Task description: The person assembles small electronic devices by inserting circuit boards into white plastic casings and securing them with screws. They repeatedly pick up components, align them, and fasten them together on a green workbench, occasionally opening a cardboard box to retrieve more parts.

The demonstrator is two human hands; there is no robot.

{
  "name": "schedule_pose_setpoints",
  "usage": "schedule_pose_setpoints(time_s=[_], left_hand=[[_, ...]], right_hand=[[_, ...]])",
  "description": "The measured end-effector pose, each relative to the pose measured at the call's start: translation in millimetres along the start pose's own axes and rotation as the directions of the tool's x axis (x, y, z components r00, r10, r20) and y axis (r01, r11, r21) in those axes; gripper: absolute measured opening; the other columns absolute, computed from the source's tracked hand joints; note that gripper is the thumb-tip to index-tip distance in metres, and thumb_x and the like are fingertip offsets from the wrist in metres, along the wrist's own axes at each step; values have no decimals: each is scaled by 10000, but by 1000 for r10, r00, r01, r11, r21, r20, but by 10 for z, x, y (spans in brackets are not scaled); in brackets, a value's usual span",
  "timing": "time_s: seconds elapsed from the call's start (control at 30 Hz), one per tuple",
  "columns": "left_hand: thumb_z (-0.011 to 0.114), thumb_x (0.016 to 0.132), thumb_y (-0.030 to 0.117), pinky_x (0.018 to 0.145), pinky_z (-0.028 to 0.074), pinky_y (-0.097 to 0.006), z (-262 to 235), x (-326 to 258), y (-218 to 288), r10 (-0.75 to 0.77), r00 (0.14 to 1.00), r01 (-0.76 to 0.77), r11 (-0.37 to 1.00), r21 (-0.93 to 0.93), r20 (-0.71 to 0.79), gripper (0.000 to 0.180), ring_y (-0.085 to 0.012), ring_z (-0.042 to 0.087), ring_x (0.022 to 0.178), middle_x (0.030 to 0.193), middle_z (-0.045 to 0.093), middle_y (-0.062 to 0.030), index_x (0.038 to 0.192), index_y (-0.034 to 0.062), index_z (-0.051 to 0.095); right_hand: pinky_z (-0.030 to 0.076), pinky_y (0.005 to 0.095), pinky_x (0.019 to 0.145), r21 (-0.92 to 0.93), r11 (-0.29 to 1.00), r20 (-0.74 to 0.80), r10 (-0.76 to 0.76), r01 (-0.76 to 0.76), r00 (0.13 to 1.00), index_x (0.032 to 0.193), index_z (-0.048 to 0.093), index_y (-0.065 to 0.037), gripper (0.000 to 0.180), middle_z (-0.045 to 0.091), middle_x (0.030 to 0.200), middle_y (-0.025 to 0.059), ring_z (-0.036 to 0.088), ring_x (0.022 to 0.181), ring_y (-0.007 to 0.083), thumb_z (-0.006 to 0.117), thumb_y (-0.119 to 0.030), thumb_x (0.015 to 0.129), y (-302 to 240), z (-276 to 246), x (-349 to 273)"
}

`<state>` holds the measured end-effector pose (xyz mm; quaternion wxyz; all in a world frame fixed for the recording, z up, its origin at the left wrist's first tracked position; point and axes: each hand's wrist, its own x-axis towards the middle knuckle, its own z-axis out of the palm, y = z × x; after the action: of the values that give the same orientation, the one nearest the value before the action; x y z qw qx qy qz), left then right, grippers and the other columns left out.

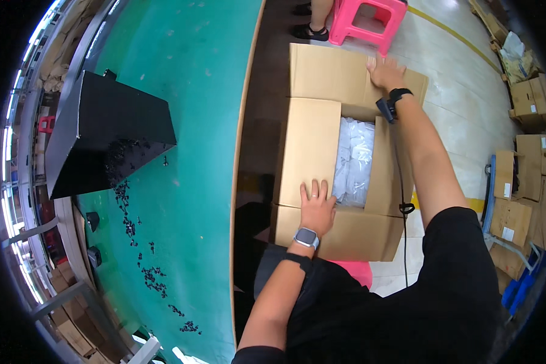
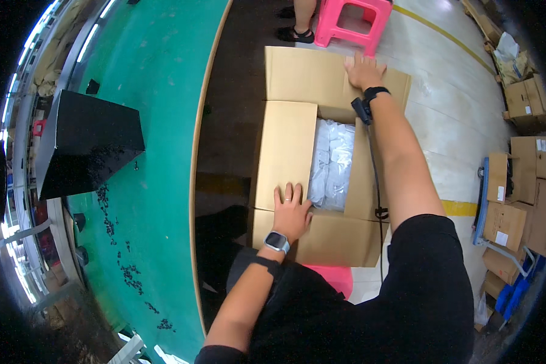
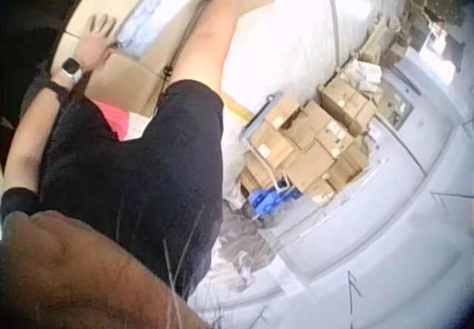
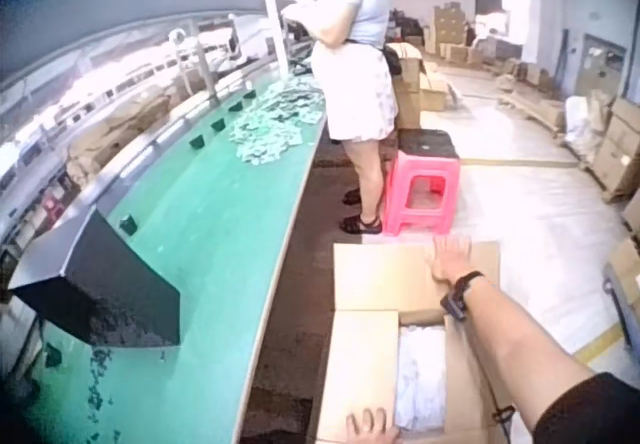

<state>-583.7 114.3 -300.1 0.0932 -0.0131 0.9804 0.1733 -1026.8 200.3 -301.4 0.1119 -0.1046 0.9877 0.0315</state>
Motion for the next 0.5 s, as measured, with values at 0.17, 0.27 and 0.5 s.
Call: schedule_pose_setpoints(time_s=[0.17, 0.27, 0.5], left_hand=[[725, 698, 80, 1018, 398, -529, -702, -264, -127, -229, 929, 172, 962, -210, -290, 314, -444, 505, 1193, 1303, 509, -249, 1005, 51, 661], [689, 763, 74, 1034, 373, -588, -831, -455, -456, -619, 739, 530, 777, -339, -266, 365, -483, 477, 1249, 1404, 460, -264, 1123, 72, 628], [644, 829, 192, 1084, 330, -611, -657, -546, -780, -796, 574, 774, 604, -189, -191, 708, -405, 360, 1402, 1526, 379, -196, 1479, 130, 370]], right_hand=[[216, 525, 1197, 225, 972, 581, -83, -62, 809, 1462, 463, -34, 776, 387, 1546, 218, 301, 1467, 376, 329, -637, 991, -136, 1086, -199], [337, 503, 1115, 312, 948, 475, -101, -60, 874, 1251, 632, 15, 744, 584, 1345, 258, 499, 1291, 440, 347, -624, 997, -75, 1027, -319], [216, 645, 1097, 135, 918, -429, -284, 372, 858, 1300, 555, -85, 530, 396, 1499, 164, 308, 1416, 371, 676, -343, 853, -103, 1077, -2001]])
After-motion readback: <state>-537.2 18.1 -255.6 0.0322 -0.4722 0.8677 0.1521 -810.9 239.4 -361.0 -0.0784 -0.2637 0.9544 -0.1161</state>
